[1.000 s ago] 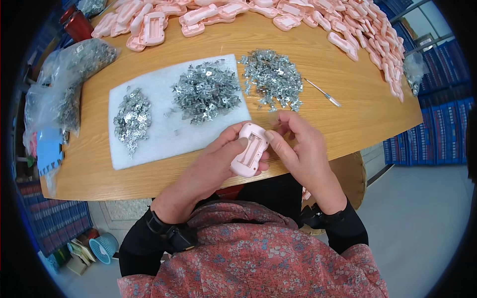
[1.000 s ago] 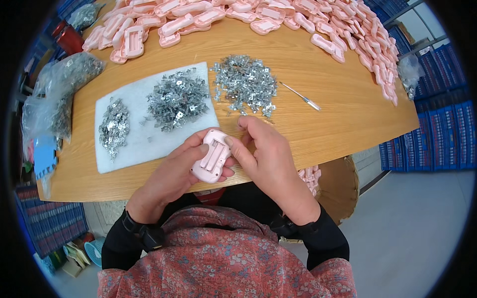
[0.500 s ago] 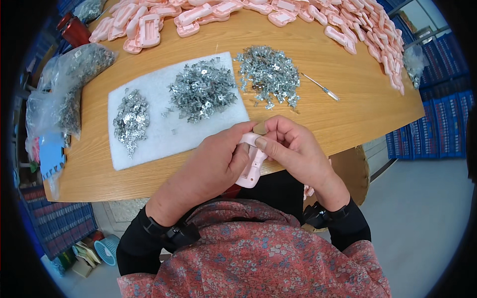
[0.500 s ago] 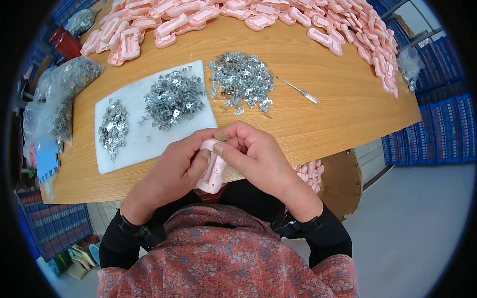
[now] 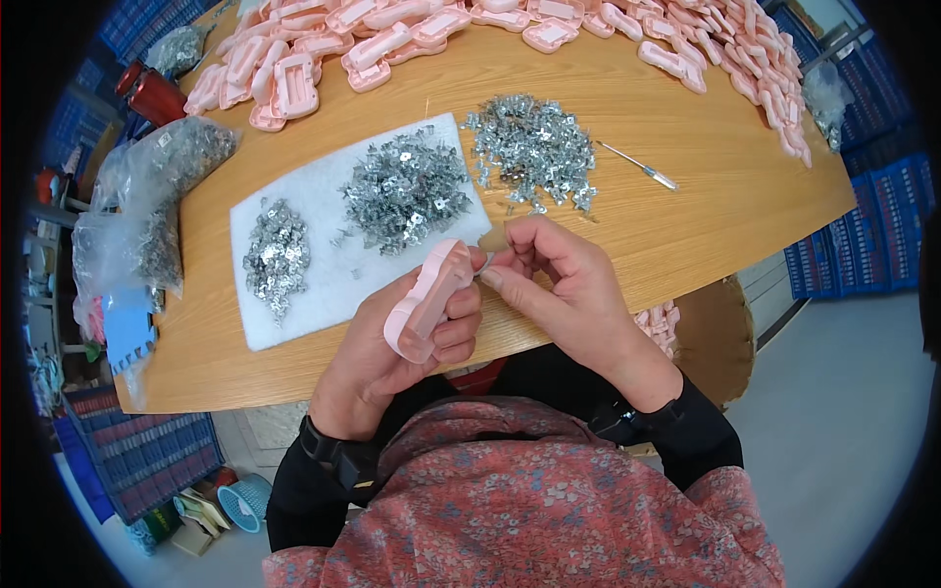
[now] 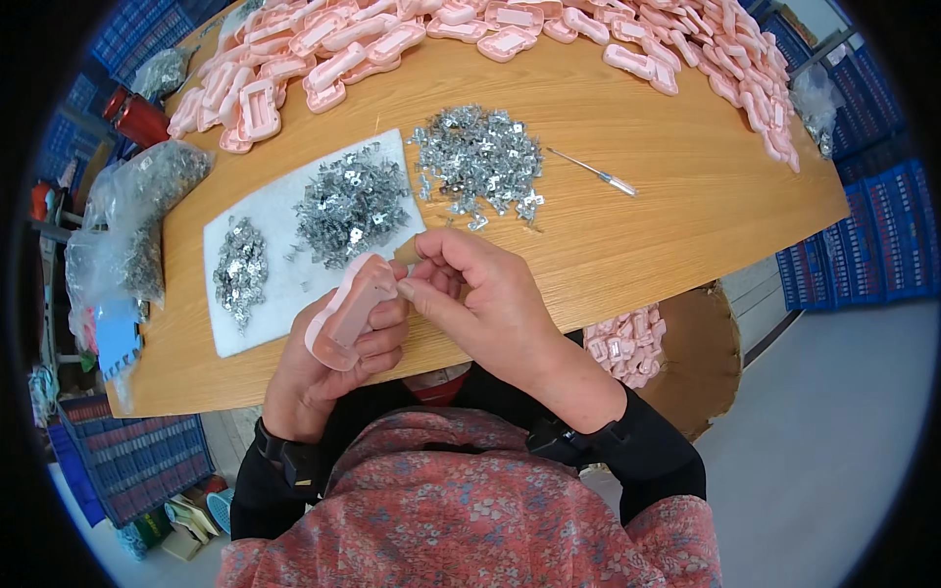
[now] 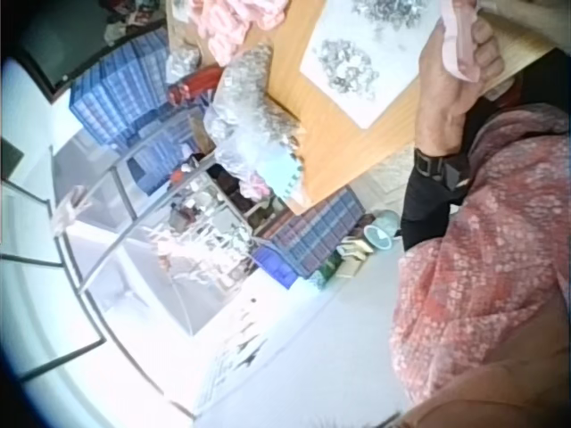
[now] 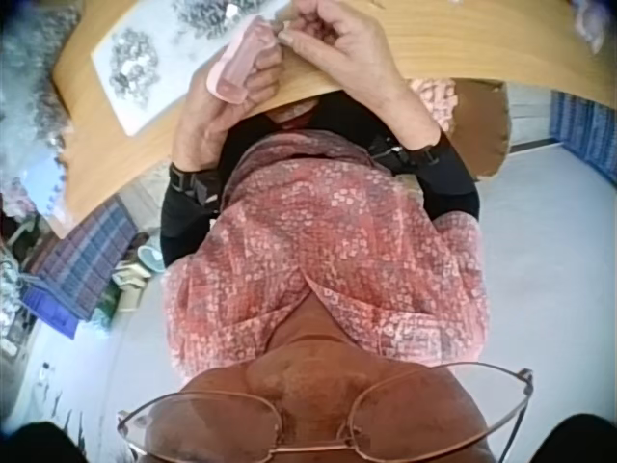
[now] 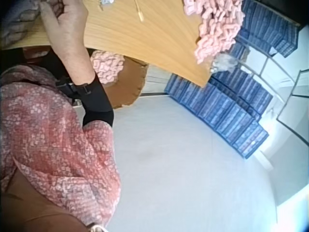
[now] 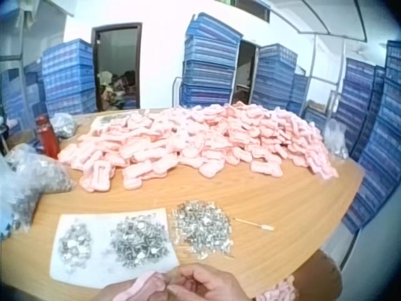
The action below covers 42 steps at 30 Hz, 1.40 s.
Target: The person assembles small pink plastic components by inserting metal pins into them. They pick up a plastic part, insert a pin from a pile on the table, and place the assembled unit aside. The process is repeated for multiple units.
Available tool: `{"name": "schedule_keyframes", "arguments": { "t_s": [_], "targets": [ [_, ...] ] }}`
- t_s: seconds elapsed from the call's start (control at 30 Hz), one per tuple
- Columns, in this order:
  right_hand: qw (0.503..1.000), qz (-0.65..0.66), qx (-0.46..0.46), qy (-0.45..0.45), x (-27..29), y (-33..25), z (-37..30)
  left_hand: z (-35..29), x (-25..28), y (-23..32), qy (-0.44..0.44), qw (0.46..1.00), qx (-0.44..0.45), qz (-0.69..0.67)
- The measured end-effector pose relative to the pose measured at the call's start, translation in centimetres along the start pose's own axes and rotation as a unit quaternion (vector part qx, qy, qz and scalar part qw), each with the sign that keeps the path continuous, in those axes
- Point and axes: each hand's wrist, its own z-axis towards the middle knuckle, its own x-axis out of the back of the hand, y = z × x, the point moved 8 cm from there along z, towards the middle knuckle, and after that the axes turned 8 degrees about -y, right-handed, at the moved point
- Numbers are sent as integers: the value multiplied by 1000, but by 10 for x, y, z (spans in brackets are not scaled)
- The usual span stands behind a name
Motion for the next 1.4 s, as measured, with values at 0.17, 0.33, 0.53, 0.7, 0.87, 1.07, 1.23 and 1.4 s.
{"name": "schedule_keyframes", "arguments": {
  "t_s": [0.17, 0.33, 0.53, 0.7, 0.87, 1.07, 1.23, 1.4],
  "targets": [
    [996, -61, 56, 24, -1, -12, 1, -1, -2, 0, -9, 1000, -6, -17],
    [994, -69, 83, 23, -4, -14, -1, 0, 2, -4, 17, 999, 1, -43],
    [992, -91, 81, 41, -1, -16, 6, 1, -5, -4, 12, 1000, 17, -3],
    [994, -41, 97, 38, 3, -7, 7, -1, -5, -5, 4, 999, 6, -42],
    [992, -40, 110, 54, -3, -8, -1, 2, 2, 2, 42, 999, -23, -23],
    [969, -188, 155, 36, -19, -26, -5, 1, 0, 9, 43, 996, -72, 26],
    [935, -294, 197, 14, -34, -38, -13, -3, 7, 26, 200, 934, -138, 263],
    [954, -243, 158, 72, -29, -36, -20, -1, 5, 33, 212, 874, -214, 382]
  ]
}}
